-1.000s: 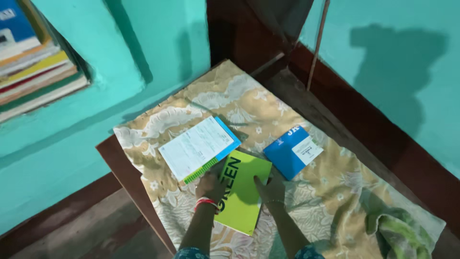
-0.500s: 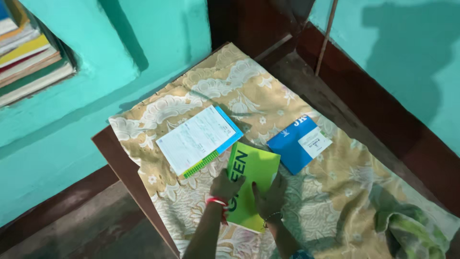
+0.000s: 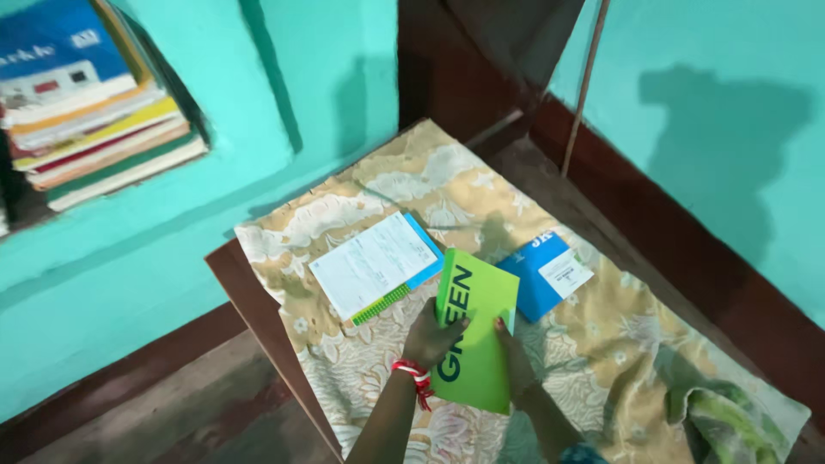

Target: The person picks up books and notebooks from a table and places them onto a wall shelf. They handle the items one at a time, stacking them into neat piles on the shelf.

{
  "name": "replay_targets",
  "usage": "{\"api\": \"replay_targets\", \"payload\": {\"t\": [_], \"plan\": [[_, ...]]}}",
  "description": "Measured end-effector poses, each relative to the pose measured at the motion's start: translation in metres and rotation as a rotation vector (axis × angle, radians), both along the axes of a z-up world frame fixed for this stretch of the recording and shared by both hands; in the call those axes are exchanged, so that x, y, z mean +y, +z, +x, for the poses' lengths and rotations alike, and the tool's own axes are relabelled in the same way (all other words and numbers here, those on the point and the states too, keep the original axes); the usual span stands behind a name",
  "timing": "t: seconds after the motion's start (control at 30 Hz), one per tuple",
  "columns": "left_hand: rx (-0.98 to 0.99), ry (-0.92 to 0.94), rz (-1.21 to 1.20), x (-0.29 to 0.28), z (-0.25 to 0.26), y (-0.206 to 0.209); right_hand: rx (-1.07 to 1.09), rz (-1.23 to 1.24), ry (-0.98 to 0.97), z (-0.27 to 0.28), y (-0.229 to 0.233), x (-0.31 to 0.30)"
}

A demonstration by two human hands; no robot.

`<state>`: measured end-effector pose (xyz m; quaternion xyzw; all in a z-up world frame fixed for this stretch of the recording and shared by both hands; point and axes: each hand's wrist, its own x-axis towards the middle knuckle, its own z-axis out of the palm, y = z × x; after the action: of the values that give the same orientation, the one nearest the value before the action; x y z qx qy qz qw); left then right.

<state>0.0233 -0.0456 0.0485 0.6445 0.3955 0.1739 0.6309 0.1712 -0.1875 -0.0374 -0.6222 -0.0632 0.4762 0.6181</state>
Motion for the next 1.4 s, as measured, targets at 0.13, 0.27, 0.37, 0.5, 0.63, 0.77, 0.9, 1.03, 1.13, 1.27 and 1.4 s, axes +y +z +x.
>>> {"api": "replay_targets", "payload": {"t": [0.13, 0.27, 0.37, 0.5, 0.63, 0.77, 0.9, 1.03, 1.13, 1.27, 1.4], "plan": [[-0.125, 0.047, -0.085, 0.011, -0.003, -0.005, 0.379, 0.067, 0.129, 0.001, 0.032, 0.002], [-0.191, 0.075, -0.087, 0.029, -0.003, -0.004, 0.397, 0.225, 0.195, 0.006, 0.066, 0.021], [-0.081, 0.101, -0.049, 0.049, -0.007, 0.01, 0.277, 0.241, 0.375, 0.017, 0.098, 0.044], [-0.096, 0.076, -0.058, 0.069, -0.017, 0.05, 0.175, 0.091, 0.349, -0.004, 0.165, 0.059], [-0.168, 0.118, -0.042, 0.078, -0.035, 0.098, 0.046, -0.02, 0.326, -0.034, 0.248, 0.061], [-0.273, 0.097, 0.009, 0.089, -0.057, 0.15, 0.008, 0.019, 0.345, -0.062, 0.303, 0.071], [-0.242, 0.133, 0.094, 0.1, -0.091, 0.196, -0.14, 0.049, 0.318, -0.096, 0.342, 0.08], [-0.272, 0.156, 0.183, 0.112, -0.131, 0.235, -0.221, 0.095, 0.313, -0.136, 0.37, 0.094], [-0.267, 0.183, 0.184, 0.117, -0.167, 0.26, -0.217, 0.137, 0.318, -0.168, 0.382, 0.103], [-0.197, 0.188, 0.216, 0.125, -0.216, 0.292, -0.203, 0.174, 0.283, -0.213, 0.404, 0.116], [-0.208, 0.202, 0.24, 0.137, -0.258, 0.304, -0.216, 0.249, 0.278, -0.255, 0.421, 0.126]]}}
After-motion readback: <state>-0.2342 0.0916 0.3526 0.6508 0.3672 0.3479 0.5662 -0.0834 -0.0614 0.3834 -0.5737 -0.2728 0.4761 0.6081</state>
